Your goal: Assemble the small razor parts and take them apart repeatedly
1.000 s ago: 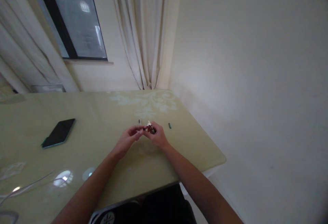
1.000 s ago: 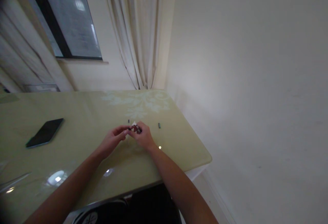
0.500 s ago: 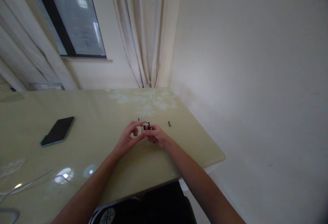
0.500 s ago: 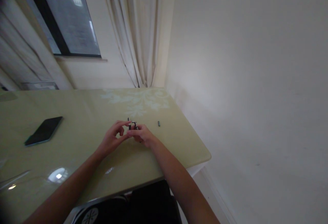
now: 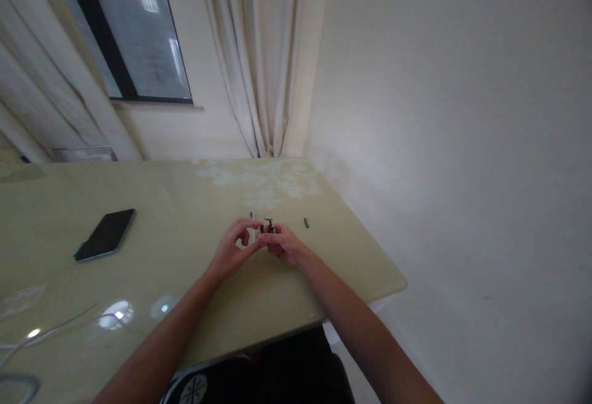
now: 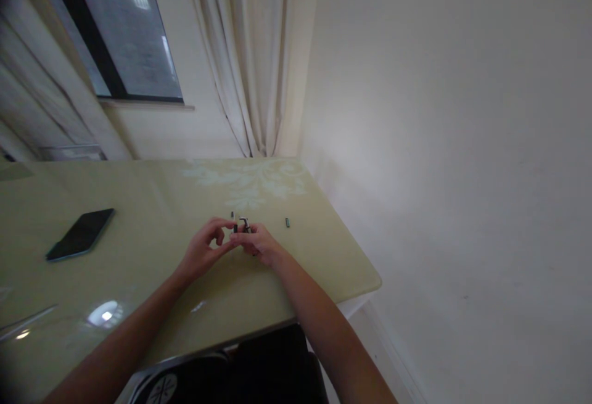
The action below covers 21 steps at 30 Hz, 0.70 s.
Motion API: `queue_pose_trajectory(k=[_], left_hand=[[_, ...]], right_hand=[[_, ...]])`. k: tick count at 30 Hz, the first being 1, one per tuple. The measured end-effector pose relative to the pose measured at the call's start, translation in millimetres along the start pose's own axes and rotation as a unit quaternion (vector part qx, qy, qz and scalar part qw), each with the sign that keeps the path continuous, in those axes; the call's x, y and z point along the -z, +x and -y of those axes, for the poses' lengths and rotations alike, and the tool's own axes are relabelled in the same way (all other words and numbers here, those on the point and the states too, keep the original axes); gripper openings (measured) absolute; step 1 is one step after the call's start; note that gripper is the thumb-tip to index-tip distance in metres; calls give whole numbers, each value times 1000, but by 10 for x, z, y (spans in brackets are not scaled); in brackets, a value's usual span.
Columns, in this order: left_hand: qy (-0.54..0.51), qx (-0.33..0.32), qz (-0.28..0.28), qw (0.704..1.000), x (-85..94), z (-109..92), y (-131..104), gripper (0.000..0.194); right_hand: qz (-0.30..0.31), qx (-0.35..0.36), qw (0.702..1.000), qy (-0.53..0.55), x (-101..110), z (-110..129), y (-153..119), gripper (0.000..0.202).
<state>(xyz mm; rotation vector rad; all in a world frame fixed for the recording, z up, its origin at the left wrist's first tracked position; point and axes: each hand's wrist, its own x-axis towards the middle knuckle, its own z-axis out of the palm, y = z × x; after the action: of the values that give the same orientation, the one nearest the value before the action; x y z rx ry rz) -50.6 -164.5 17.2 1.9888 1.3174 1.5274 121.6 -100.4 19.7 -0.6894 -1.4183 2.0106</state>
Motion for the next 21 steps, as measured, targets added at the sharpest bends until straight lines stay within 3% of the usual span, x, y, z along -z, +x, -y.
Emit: queue_pose_trajectory(k=[3,6,9,13,17,21], left_hand=[[49,-10,-27,998,-1,-30,3,32],[114,-4,-54,992,-7,-34,-15,30],[163,4,-52,985,-13,-13,-46,32],[180,10,-50,982,-17,-17,-66,31],[145,15,-59,988,-23,-60,-44,31],[42,52,-62,996,-2,-73,2,35]], right_hand=[[-60,72,995,-45,-8,-30,40,44],[-125,167,969,-132,-15,-63,64,44],[-141,212,945,-206,-19,-89,50,38],[-146,227,932,-242,-20,-106,28,32],[-129,206,949,-202,-15,-109,59,36],[-103,173,971,-127,-14,-93,85,42]])
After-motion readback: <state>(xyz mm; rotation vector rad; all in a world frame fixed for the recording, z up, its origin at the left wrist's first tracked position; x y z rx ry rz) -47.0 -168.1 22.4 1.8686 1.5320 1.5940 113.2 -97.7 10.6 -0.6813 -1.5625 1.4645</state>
